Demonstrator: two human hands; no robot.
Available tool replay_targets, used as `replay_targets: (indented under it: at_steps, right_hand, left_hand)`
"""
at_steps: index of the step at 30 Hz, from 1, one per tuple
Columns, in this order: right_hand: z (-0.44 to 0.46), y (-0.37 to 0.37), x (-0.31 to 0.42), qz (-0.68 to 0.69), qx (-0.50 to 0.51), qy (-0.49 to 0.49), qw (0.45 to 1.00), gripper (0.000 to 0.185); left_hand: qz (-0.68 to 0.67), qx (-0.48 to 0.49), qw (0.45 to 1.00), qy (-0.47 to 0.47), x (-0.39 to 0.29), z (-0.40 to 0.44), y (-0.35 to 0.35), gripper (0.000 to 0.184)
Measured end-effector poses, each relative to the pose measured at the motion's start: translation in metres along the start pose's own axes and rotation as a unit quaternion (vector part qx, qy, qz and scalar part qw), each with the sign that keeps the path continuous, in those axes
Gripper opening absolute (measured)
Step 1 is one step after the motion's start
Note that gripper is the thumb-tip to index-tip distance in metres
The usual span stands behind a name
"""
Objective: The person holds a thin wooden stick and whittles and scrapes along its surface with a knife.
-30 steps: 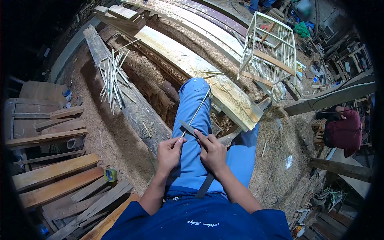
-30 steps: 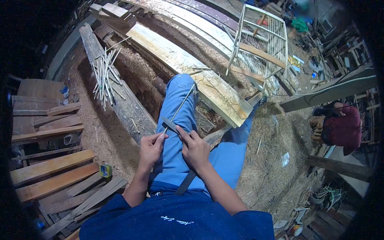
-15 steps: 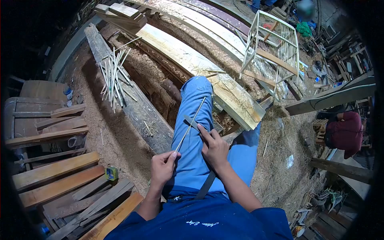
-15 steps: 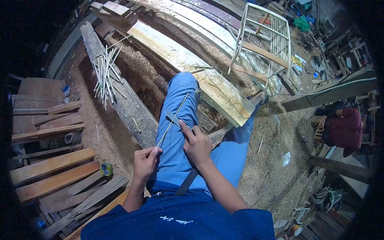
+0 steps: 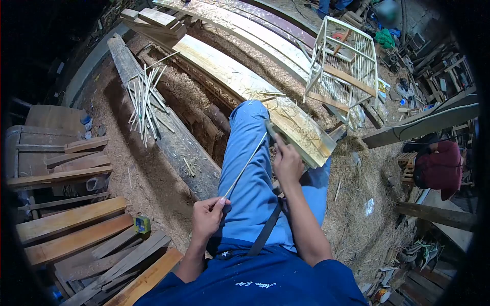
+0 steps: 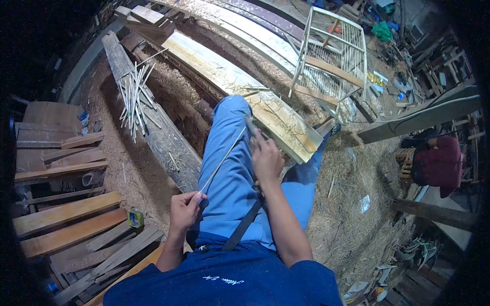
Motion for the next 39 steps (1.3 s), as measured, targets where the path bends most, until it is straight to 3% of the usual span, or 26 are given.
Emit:
replay_targets:
  at_steps: [4,6,7,8,12,13,16,28,39]
  right_hand:
    - [0.007,0.013,-0.008,0.049,0.023,-0.043,0.998,0.037]
    - [0.001,0.017,-0.007,0.175,0.012,0.003,0.984,0.038]
    - [-0.006,0.023,0.000,0.183,-0.023,0.064,0.981,0.038]
    - [-0.015,0.024,-0.002,0.181,-0.023,0.065,0.981,0.038]
    - [-0.058,0.026,0.010,0.223,0.101,0.027,0.969,0.039]
    - [-0.066,0.031,0.020,0.278,0.072,0.056,0.956,0.039]
    - [-0.081,0.029,0.034,0.216,0.124,0.067,0.966,0.036]
    - [-0.090,0.022,0.048,0.197,0.149,0.080,0.966,0.035]
    - [-0.082,0.018,0.043,0.134,0.056,0.085,0.986,0.036]
  left_hand:
    - [-0.039,0.013,0.999,0.016,-0.005,0.002,-0.002,0.023]
    - [-0.046,0.016,0.999,0.009,-0.014,0.010,-0.010,0.022]
    - [-0.043,0.014,0.999,0.010,-0.015,0.014,-0.013,0.022]
    - [-0.039,0.012,0.999,0.012,-0.016,0.017,-0.015,0.021]
    - [-0.035,0.010,0.999,-0.005,-0.020,0.031,-0.024,0.021]
    - [-0.044,0.013,0.999,-0.002,-0.022,0.033,-0.026,0.021]
    - [-0.040,0.011,0.999,-0.008,-0.026,0.039,-0.030,0.020]
    - [-0.022,0.009,0.999,-0.047,-0.017,0.045,-0.036,0.027]
    - [-0.027,-0.019,0.998,-0.055,-0.009,0.020,-0.024,0.027]
Point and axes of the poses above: each hand's wrist, its own z-axis towards the middle knuckle, its own y-axis out of the back of the hand, x = y × z, the point moved 7 cm from there along z, towards the middle knuckle, and after that the axes turned 1 degree about -z, right-handed, at the moved point
